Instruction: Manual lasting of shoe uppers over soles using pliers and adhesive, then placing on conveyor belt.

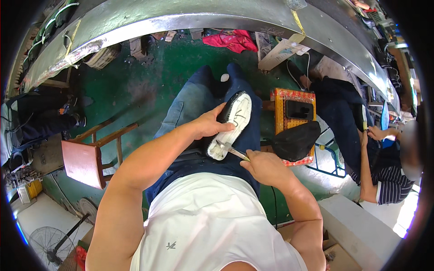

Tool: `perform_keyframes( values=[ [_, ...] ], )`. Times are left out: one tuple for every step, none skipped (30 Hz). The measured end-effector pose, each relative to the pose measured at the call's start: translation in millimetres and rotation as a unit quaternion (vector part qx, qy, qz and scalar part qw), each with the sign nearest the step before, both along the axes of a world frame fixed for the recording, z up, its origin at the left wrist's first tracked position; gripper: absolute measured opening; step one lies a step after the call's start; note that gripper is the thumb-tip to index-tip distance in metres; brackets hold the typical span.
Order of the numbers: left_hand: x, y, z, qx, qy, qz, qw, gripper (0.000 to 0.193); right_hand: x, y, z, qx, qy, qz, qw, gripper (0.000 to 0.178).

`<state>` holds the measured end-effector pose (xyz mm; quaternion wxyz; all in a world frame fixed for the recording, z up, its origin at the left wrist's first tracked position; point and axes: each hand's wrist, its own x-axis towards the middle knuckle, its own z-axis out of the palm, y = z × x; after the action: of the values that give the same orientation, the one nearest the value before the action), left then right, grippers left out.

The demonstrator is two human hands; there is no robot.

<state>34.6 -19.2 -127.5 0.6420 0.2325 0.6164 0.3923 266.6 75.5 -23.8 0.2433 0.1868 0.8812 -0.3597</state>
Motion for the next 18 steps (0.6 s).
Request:
perform_keyframes(
  values=[
    [-0.7,-1.1,-2.2,-0.012,0.011,0.001,1.000,0.108,-7.5,0.5,6.2,0.023,0.020,0.018,0.999,0.036],
    [-1.1,-2.3,-3.9,-0.025,0.022,0.002,0.999,0.107,-11.6,0.8,9.4,0.045,0.039,0.036,0.998,0.035],
    [-0.6,-3.6,-7.4,-0.026,0.022,0.004,0.999,0.107,-10.6,0.2,4.0,0.044,0.039,0.038,0.998,0.035],
    [-1.4,-3.1,-8.1,-0.008,0.006,0.004,1.000,0.106,-10.8,0.5,-4.0,0.001,0.080,-0.012,0.997,0.033],
    [-2.5,-2.6,-8.8,0.009,-0.010,0.004,1.000,0.105,-10.3,2.2,-9.3,-0.043,0.120,-0.062,0.990,0.031],
    [-3.1,-0.6,-9.7,0.010,-0.009,0.006,1.000,0.105,-6.1,9.8,-9.4,-0.043,0.121,-0.060,0.990,0.031],
    [-2.4,0.5,-0.6,0.000,0.007,-0.003,1.000,0.105,-0.4,17.2,-5.5,-0.070,0.088,-0.031,0.993,0.031],
    [-2.3,0.1,4.4,-0.010,0.024,-0.012,1.000,0.104,0.2,20.2,1.6,-0.097,0.055,-0.002,0.994,0.030],
    [-3.3,-1.7,1.9,-0.026,0.025,-0.004,0.999,0.103,-3.9,21.9,9.1,-0.129,-0.019,-0.009,0.991,0.031],
    [-3.4,-1.5,4.2,-0.025,0.023,-0.005,0.999,0.103,-7.8,24.5,10.9,-0.129,-0.020,-0.010,0.991,0.031],
    [-4.3,-2.1,7.4,-0.018,0.012,-0.005,1.000,0.102,-12.2,25.9,11.9,-0.147,-0.070,-0.004,0.987,0.032],
    [-4.5,-2.0,9.4,-0.010,0.001,-0.005,1.000,0.102,-15.3,27.4,12.2,-0.166,-0.121,0.002,0.979,0.033],
    [-3.5,-1.9,5.2,-0.010,0.000,-0.004,1.000,0.102,-18.4,29.1,10.6,-0.165,-0.122,0.003,0.979,0.033],
    [-1.7,-1.4,-0.7,-0.009,0.011,-0.007,1.000,0.102,-20.9,30.4,6.9,-0.131,-0.116,0.045,0.984,0.034],
    [-1.2,-1.8,-5.5,-0.009,0.021,-0.009,1.000,0.102,-22.6,30.6,3.6,-0.097,-0.108,0.087,0.986,0.035],
    [-2.1,-1.3,-3.0,-0.009,0.020,-0.008,1.000,0.102,-21.2,28.9,1.1,-0.097,-0.110,0.088,0.985,0.035],
    [-4.0,-0.9,0.0,-0.018,0.011,-0.003,1.000,0.103,-17.8,25.4,-0.8,-0.066,-0.057,0.074,0.993,0.035],
    [-5.1,-0.9,2.3,-0.028,0.002,0.001,1.000,0.103,-13.9,21.3,-3.3,-0.035,-0.003,0.059,0.998,0.036]
  ],
)
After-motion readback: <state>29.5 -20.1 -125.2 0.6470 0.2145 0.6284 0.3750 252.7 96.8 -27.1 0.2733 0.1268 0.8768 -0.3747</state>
